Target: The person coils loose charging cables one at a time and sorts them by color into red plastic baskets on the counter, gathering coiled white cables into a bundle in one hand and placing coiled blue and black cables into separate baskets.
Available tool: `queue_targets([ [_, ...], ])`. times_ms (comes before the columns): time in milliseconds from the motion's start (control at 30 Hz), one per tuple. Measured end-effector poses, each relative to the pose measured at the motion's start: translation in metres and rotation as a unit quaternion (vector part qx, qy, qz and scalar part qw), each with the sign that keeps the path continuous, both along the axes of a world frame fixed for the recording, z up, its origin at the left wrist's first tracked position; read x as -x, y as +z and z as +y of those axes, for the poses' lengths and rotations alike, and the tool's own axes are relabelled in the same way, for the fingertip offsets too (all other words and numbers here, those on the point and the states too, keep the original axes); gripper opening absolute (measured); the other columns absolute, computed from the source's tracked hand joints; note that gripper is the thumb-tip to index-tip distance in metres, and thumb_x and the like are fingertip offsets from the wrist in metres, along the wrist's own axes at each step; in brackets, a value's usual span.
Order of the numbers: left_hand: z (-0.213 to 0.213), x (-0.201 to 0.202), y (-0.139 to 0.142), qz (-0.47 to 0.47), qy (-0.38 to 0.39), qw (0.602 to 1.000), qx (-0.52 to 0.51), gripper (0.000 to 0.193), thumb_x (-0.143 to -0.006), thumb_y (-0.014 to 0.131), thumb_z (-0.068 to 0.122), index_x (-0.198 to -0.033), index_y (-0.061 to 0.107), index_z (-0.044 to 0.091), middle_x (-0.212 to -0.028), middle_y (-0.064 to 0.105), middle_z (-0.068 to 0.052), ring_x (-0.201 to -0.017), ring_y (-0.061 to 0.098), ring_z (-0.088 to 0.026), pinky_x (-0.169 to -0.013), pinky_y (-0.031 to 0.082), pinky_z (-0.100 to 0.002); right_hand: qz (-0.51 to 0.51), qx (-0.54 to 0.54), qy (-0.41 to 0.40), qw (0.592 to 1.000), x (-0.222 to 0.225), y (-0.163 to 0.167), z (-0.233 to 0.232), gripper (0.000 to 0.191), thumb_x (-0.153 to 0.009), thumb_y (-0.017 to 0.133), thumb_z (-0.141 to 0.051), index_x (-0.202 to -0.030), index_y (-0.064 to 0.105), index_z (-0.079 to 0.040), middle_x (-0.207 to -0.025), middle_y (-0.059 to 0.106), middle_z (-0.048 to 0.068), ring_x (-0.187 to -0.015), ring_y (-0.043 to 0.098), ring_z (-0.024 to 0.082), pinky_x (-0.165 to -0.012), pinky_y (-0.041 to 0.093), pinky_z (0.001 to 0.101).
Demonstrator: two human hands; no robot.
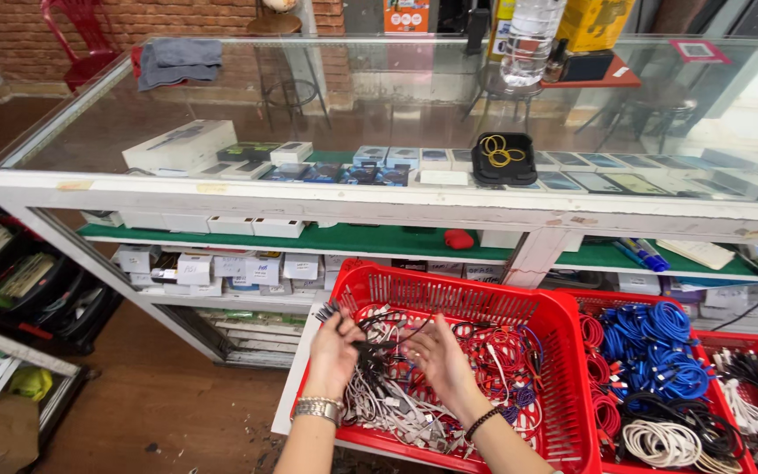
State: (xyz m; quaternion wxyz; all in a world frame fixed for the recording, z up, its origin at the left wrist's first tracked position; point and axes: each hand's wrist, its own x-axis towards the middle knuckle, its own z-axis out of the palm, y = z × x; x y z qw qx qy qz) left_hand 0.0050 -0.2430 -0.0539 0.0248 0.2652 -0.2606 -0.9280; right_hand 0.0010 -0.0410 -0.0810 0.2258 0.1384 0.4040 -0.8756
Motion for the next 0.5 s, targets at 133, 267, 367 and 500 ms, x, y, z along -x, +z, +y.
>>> queue_targets([
  [133,-0.041,-0.003,0.007,0.032,-0.027,0.998,0.039,0.022,-0.106,0.048,0.022,-0.096,0.055,0.003,-0.061,0.036,0.004,-0.05,0.027,-0.009,-0.046,0.027,-0.025,0.06,-0.34,0.12,0.931,-0.001,-0.024,-0.011,0.023,-0.1,0.064,-0.026,-0.115,0.07,-0.01,-0.111,0.07,0.012,-0.099,0.065,0.023,-0.093,0.056,0.0395],
  [267,-0.047,-0.009,0.009,0.027,-0.08,0.985,0.152,0.025,-0.104,0.051,0.018,-0.107,0.064,-0.003,-0.063,0.037,0.004,-0.054,0.03,-0.009,-0.05,0.031,-0.025,0.252,-0.564,0.388,0.684,-0.007,-0.034,-0.042,0.021,-0.1,0.059,-0.026,-0.115,0.073,-0.019,-0.109,0.072,0.005,-0.097,0.07,0.016,-0.09,0.056,0.0314],
  [367,-0.045,-0.016,0.007,0.019,-0.099,0.985,0.139,0.027,-0.104,0.051,0.019,-0.109,0.065,-0.004,-0.067,0.04,0.004,-0.058,0.037,-0.009,-0.055,0.038,-0.026,0.325,-0.599,0.401,0.612,-0.006,-0.036,-0.05,0.022,-0.102,0.055,-0.017,-0.11,0.076,-0.015,-0.109,0.073,0.007,-0.096,0.07,0.016,-0.09,0.055,0.0317],
  [500,-0.049,-0.021,0.003,0.014,-0.111,0.985,0.133,0.023,-0.104,0.051,0.019,-0.106,0.062,-0.001,-0.07,0.043,0.002,-0.062,0.042,-0.011,-0.059,0.043,-0.028,0.244,-0.49,0.342,0.764,0.017,-0.025,-0.029,0.025,-0.1,0.047,-0.006,-0.116,0.066,-0.006,-0.092,0.077,0.015,-0.079,0.075,0.021,-0.075,0.062,0.0332],
])
